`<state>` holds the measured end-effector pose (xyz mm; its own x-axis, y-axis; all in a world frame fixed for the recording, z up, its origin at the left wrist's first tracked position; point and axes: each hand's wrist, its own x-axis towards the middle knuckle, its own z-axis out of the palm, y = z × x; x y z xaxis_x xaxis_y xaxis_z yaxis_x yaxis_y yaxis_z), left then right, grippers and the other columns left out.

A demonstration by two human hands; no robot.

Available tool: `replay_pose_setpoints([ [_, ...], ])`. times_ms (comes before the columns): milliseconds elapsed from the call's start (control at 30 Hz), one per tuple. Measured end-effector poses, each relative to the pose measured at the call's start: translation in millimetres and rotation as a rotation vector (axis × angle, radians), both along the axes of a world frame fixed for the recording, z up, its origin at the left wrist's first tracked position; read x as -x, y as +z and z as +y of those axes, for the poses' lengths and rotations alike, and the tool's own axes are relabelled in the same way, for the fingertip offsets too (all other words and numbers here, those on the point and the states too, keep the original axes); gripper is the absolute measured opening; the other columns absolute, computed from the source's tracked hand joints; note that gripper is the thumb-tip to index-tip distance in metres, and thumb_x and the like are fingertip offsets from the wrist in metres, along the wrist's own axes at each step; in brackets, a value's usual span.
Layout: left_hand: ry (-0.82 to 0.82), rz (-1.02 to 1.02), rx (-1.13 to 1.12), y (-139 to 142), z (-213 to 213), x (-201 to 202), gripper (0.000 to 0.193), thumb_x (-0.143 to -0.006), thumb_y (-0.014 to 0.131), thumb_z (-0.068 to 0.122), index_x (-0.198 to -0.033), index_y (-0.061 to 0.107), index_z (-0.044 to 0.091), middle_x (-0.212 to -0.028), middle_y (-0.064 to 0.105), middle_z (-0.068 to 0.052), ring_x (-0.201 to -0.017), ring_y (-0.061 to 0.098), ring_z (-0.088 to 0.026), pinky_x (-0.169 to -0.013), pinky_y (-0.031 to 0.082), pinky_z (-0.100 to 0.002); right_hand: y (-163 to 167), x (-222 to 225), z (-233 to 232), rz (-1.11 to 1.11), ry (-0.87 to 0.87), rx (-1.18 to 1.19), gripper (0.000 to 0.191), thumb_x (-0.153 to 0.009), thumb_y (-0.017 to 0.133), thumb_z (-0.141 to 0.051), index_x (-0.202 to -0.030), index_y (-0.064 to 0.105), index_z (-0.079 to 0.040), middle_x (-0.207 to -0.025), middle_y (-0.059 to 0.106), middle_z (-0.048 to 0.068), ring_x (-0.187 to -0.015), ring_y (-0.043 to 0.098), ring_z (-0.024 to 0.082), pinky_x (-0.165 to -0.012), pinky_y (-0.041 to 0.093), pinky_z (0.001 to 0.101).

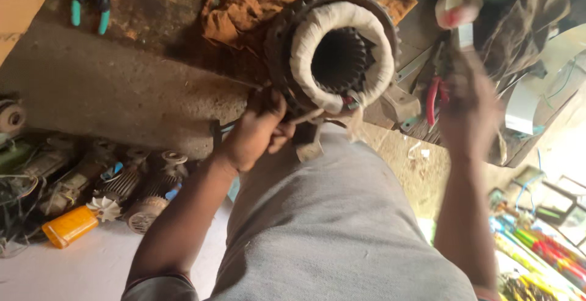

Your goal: The person wraps white cloth tape around the copper windings of an electric motor stator on a workbench, pressing and tucking the tape around the ring. They then lift the stator, remove the tape, and use a hammer, pliers and a screwdriver on the motor housing and windings.

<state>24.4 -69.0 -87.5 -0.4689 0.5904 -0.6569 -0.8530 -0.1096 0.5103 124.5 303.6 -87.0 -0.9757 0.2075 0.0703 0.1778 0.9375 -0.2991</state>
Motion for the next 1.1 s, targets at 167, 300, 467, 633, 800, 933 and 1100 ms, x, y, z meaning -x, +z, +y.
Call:
replay_pose_setpoints([
  [167,-0.077,0.238,0.153,20.2,-3.3,-15.9,0.041,-0.116,0.036,0.043,-0.1,0.051,0.008,-0.067,0.045,0.002,-0.054,0.039,-0.005,-0.047,0.034,-0.023,-45.1,-9.5,3.1,-0.026,-0.061,-0.014,0.046,-0.103,0.067,-0.002,-0.147,0.065,-0.014,-0.111,0.071,0.02,-0.098,0.069,0.037,-0.082,0.054,0.0443],
  [300,-0.115,0.847,0.046,50.4,-2.2,-50.4,0.028,-0.117,0.047,0.029,-0.113,0.06,0.004,-0.095,0.061,-0.001,-0.076,0.055,-0.01,-0.067,0.053,-0.023,26.8,-9.5,-15.3,-0.044,0.019,0.208,0.027,-0.103,0.064,-0.007,-0.129,0.07,-0.008,-0.112,0.072,0.017,-0.1,0.072,0.033,-0.083,0.056,0.0408],
  [467,-0.368,1.019,0.153,80.2,29.5,-93.6,0.02,-0.108,0.047,0.016,-0.117,0.061,0.006,-0.094,0.068,-0.003,-0.078,0.066,-0.011,-0.069,0.06,-0.027,101.0,-5.7,-66.9,-0.404,0.395,0.776,0.028,-0.106,0.052,-0.019,-0.114,0.074,-0.003,-0.114,0.078,0.014,-0.107,0.075,0.023,-0.093,0.058,0.0378],
  [633,-0.454,1.229,0.389,97.8,37.9,-103.4,0.014,-0.104,0.058,0.016,-0.109,0.069,0.008,-0.102,0.066,-0.011,-0.09,0.069,-0.021,-0.078,0.061,-0.034,120.0,7.9,-108.0,-0.512,0.476,1.375,0.025,-0.105,0.063,-0.017,-0.12,0.073,0.001,-0.122,0.071,0.018,-0.115,0.068,0.029,-0.1,0.056,0.041],
  [800,0.005,1.563,0.752,84.3,35.8,-89.2,0.026,-0.101,0.067,0.011,-0.126,0.064,0.005,-0.12,0.063,-0.015,-0.103,0.067,-0.027,-0.086,0.059,-0.033,143.7,-4.8,-112.1,-0.372,0.702,0.975,0.013,-0.095,0.072,-0.012,-0.106,0.074,-0.006,-0.11,0.073,0.009,-0.103,0.075,0.023,-0.088,0.062,0.0341],
  [933,0.193,1.723,0.596,76.2,35.7,-79.5,0.031,-0.091,0.074,0.026,-0.113,0.065,0.007,-0.111,0.064,-0.008,-0.105,0.067,-0.026,-0.091,0.058,-0.038,148.3,-11.8,-119.7,-0.327,0.709,0.872,0.015,-0.091,0.074,-0.008,-0.103,0.067,-0.004,-0.107,0.068,0.009,-0.098,0.074,0.019,-0.081,0.064,0.0299],
  [1100,0.078,1.944,0.557,79.7,26.7,-62.8,0.019,-0.102,0.074,0.013,-0.12,0.073,0.007,-0.119,0.069,-0.007,-0.112,0.068,-0.021,-0.094,0.06,-0.032,134.5,2.4,-134.0,0.025,0.553,0.341,0.026,-0.081,0.083,-0.007,-0.102,0.069,-0.006,-0.105,0.064,0.012,-0.095,0.068,0.024,-0.075,0.06,0.0363],
])
